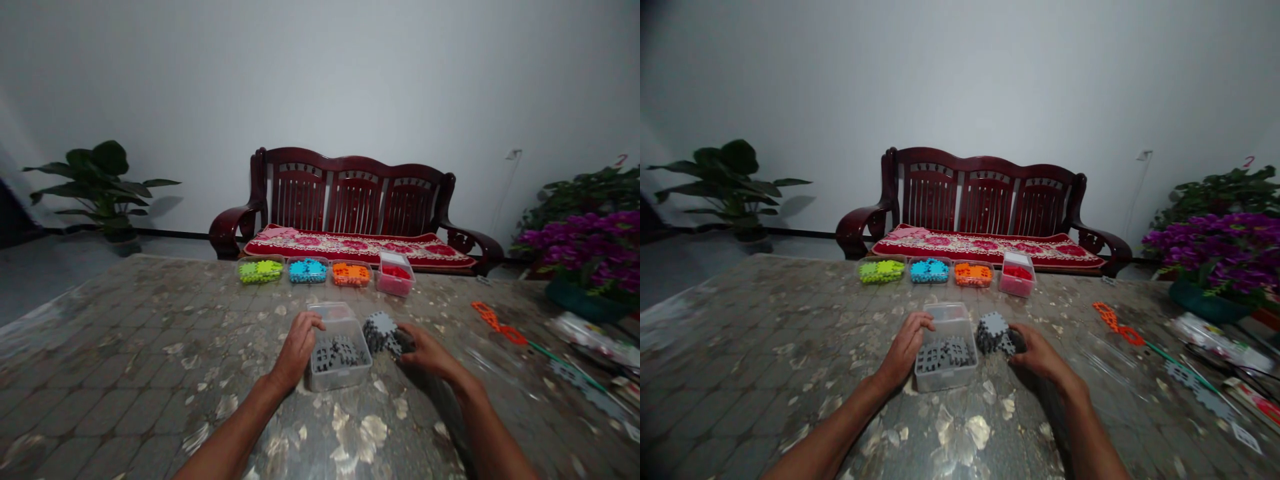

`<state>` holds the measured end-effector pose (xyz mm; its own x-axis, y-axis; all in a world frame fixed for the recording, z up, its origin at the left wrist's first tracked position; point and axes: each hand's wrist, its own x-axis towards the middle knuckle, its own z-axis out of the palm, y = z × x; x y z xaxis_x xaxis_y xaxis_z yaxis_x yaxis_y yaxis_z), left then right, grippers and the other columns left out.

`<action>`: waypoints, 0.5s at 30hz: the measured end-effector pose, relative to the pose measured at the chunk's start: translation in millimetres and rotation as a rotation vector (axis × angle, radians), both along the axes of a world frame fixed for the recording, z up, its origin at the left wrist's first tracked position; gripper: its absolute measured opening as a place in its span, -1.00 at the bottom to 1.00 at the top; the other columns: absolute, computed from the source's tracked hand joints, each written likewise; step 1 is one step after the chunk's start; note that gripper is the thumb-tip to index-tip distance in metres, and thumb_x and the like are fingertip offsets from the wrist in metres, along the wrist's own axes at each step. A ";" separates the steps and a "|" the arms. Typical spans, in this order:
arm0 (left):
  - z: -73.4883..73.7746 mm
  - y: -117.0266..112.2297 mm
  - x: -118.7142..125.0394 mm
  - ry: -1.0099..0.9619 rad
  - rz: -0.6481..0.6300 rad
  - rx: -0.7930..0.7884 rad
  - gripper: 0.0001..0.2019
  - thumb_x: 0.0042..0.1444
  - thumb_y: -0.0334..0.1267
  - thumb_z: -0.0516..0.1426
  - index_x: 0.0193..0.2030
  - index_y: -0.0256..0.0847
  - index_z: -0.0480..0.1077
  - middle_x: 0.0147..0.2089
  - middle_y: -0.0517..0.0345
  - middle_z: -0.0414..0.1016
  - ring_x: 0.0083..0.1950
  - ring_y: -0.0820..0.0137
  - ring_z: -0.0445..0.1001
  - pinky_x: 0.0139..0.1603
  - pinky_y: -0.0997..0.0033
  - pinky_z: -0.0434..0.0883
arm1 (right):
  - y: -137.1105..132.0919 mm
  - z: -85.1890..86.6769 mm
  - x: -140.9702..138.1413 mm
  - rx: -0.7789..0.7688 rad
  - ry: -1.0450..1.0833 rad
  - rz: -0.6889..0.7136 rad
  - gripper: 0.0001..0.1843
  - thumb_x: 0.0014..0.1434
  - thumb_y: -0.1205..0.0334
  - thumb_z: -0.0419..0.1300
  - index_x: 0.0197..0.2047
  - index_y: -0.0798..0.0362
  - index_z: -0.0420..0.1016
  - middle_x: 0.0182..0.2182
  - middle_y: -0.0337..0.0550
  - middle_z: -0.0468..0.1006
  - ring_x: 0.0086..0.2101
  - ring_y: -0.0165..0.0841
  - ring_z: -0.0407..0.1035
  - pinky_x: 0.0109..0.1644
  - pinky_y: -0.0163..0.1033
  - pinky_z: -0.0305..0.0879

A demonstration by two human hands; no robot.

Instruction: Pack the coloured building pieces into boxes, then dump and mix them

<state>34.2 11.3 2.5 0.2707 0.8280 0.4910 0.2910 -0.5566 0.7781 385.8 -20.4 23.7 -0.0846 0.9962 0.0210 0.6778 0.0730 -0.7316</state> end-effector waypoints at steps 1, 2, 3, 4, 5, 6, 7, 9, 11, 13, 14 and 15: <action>-0.2 0.2 0.0 -0.002 -0.002 0.001 -0.72 0.35 -0.24 -0.15 -0.19 -0.12 0.37 0.00 0.01 0.41 0.15 0.21 0.39 0.27 0.13 0.32 | 0.2 -3.6 -1.7 0.004 -0.013 0.029 -0.32 -0.28 0.29 0.31 0.04 -0.03 0.61 0.07 -0.05 0.62 0.14 0.04 0.42 0.30 0.18 0.25; -0.4 0.3 -0.1 -0.003 -0.005 0.001 -0.72 0.35 -0.24 -0.14 -0.19 -0.12 0.37 0.01 0.01 0.41 0.15 0.21 0.39 0.27 0.13 0.32 | 0.5 -6.6 -3.1 0.011 -0.027 0.043 -0.33 -0.26 0.28 0.31 0.04 -0.02 0.61 0.06 -0.06 0.62 0.13 0.04 0.42 0.31 0.17 0.24; -0.6 0.3 -0.1 -0.004 -0.007 0.000 -0.72 0.35 -0.24 -0.14 -0.20 -0.12 0.37 0.01 0.01 0.40 0.14 0.21 0.39 0.26 0.13 0.33 | 0.6 -9.0 -4.3 0.019 -0.042 0.045 -0.34 -0.24 0.27 0.31 0.04 -0.01 0.62 0.06 -0.06 0.62 0.12 0.03 0.43 0.30 0.16 0.25; -0.7 0.2 -0.1 -0.006 -0.008 0.001 -0.72 0.35 -0.24 -0.14 -0.20 -0.12 0.37 0.01 0.01 0.40 0.14 0.22 0.39 0.26 0.14 0.33 | 0.6 -10.7 -5.3 0.029 -0.057 0.036 -0.36 -0.22 0.26 0.30 0.04 -0.02 0.62 0.06 -0.06 0.62 0.11 0.03 0.44 0.29 0.15 0.27; -0.7 0.1 0.0 -0.008 -0.008 0.004 -0.72 0.36 -0.24 -0.14 -0.20 -0.12 0.37 0.01 0.01 0.40 0.14 0.22 0.39 0.26 0.15 0.33 | 0.5 -11.7 -6.0 0.040 -0.068 0.020 -0.38 -0.20 0.25 0.30 0.03 -0.02 0.62 0.07 -0.05 0.62 0.09 0.02 0.45 0.27 0.14 0.29; -0.6 -0.2 0.1 -0.008 -0.007 0.007 -0.72 0.36 -0.24 -0.14 -0.20 -0.12 0.38 0.01 0.01 0.40 0.14 0.22 0.39 0.26 0.15 0.33 | 0.1 -12.1 -6.4 0.047 -0.076 0.000 -0.39 -0.19 0.24 0.30 0.02 -0.03 0.63 0.07 -0.04 0.61 0.08 0.02 0.45 0.25 0.12 0.31; -0.3 -0.4 0.2 -0.007 -0.005 0.010 -0.72 0.36 -0.24 -0.14 -0.20 -0.12 0.38 0.00 0.01 0.40 0.14 0.22 0.39 0.26 0.16 0.32 | -0.4 -11.8 -6.5 0.048 -0.082 -0.023 -0.40 -0.19 0.22 0.31 0.01 -0.03 0.63 0.06 -0.04 0.61 0.07 0.02 0.46 0.24 0.12 0.33; 0.6 -0.9 0.5 -0.001 0.002 0.014 -0.72 0.36 -0.24 -0.14 -0.20 -0.12 0.38 0.00 0.01 0.41 0.14 0.23 0.40 0.26 0.17 0.32 | -1.7 -9.3 -5.0 0.041 -0.089 -0.059 -0.39 -0.21 0.19 0.33 0.01 -0.03 0.63 0.04 -0.03 0.61 0.05 0.03 0.47 0.22 0.11 0.35; 1.6 -1.2 0.7 0.010 0.004 0.016 -0.72 0.35 -0.25 -0.14 -0.20 -0.12 0.38 0.00 0.01 0.41 0.14 0.23 0.40 0.26 0.18 0.32 | -3.5 -3.0 -1.0 0.043 -0.109 -0.111 -0.38 -0.23 0.16 0.35 0.01 -0.01 0.63 0.00 -0.01 0.63 0.01 0.04 0.49 0.19 0.11 0.37; 1.9 -1.0 0.7 0.017 0.003 0.022 -0.72 0.35 -0.27 -0.15 -0.20 -0.12 0.38 0.00 0.01 0.42 0.15 0.23 0.40 0.26 0.18 0.33 | -6.7 8.3 3.3 0.095 -0.142 -0.199 -0.38 -0.22 0.13 0.37 0.00 0.01 0.62 -0.06 0.01 0.63 -0.04 0.05 0.50 0.14 0.12 0.39; 1.6 -0.7 0.6 0.018 0.002 0.025 -0.72 0.35 -0.28 -0.15 -0.20 -0.13 0.38 0.01 0.01 0.42 0.16 0.23 0.40 0.26 0.18 0.33 | -9.0 16.0 4.0 0.137 -0.154 -0.245 -0.39 -0.20 0.09 0.37 0.01 0.01 0.62 -0.08 0.02 0.63 -0.07 0.04 0.50 0.10 0.11 0.41; 1.1 -0.3 0.5 0.017 0.000 0.029 -0.72 0.34 -0.28 -0.15 -0.19 -0.13 0.38 0.01 0.00 0.42 0.15 0.23 0.40 0.26 0.18 0.33 | -11.7 24.8 2.9 0.183 -0.160 -0.281 -0.39 -0.16 0.05 0.37 0.02 0.01 0.61 -0.10 0.02 0.62 -0.10 0.01 0.50 0.06 0.09 0.42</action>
<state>34.7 11.0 3.6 0.2798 0.8135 0.5098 0.3041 -0.5788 0.7567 388.6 -32.2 48.5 0.1754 0.9619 0.2099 0.7950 -0.0126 -0.6065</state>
